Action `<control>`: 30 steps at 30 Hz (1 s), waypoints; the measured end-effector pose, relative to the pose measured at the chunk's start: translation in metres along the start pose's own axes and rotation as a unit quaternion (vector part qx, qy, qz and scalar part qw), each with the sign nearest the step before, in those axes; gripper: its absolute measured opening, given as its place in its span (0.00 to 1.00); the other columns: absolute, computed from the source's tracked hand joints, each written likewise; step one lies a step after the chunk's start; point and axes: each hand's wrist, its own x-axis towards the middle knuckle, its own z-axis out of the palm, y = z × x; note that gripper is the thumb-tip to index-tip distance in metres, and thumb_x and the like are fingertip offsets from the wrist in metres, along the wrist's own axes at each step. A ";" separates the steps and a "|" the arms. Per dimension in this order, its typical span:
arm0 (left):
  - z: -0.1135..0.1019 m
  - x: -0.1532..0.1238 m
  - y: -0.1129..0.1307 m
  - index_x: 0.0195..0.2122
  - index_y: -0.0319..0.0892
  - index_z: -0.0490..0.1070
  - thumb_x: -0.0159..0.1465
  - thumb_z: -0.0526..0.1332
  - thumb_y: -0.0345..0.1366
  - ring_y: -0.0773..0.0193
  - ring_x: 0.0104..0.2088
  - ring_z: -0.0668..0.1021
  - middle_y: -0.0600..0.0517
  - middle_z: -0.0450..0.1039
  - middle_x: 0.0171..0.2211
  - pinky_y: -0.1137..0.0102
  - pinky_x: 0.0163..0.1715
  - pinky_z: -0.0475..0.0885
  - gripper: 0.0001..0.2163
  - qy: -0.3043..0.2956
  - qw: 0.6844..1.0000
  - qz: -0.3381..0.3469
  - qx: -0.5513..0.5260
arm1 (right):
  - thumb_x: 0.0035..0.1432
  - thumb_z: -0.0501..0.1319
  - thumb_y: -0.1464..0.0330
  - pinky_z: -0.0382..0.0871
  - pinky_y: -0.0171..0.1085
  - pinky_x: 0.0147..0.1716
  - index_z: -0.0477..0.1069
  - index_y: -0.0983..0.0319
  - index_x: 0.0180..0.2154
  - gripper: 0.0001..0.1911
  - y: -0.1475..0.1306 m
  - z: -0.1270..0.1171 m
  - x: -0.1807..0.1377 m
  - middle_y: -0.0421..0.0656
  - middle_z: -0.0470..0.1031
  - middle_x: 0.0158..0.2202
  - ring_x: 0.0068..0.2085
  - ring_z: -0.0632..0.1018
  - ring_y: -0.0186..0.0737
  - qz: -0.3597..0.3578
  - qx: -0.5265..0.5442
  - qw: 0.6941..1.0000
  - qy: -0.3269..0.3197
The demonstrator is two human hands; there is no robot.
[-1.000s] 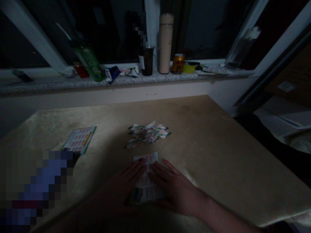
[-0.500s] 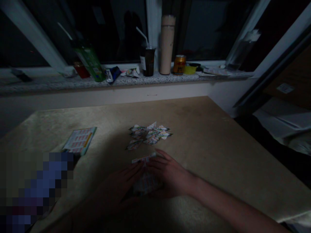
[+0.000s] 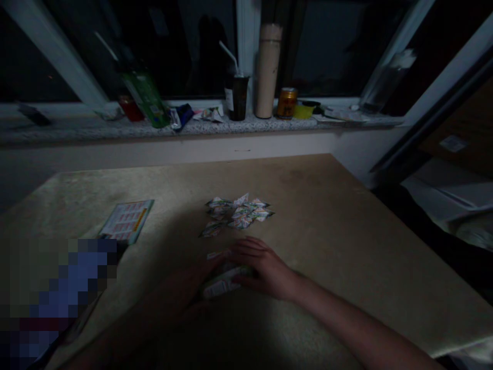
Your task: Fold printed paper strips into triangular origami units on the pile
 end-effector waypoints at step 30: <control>0.048 -0.007 0.047 0.63 0.33 0.45 0.60 0.55 0.48 0.52 0.62 0.51 0.43 0.46 0.63 0.60 0.59 0.48 0.35 -0.031 0.984 0.018 0.176 | 0.56 0.60 0.70 0.57 0.48 0.55 0.69 0.56 0.47 0.16 0.006 0.016 0.004 0.44 0.71 0.50 0.54 0.67 0.43 0.050 0.037 0.995 0.072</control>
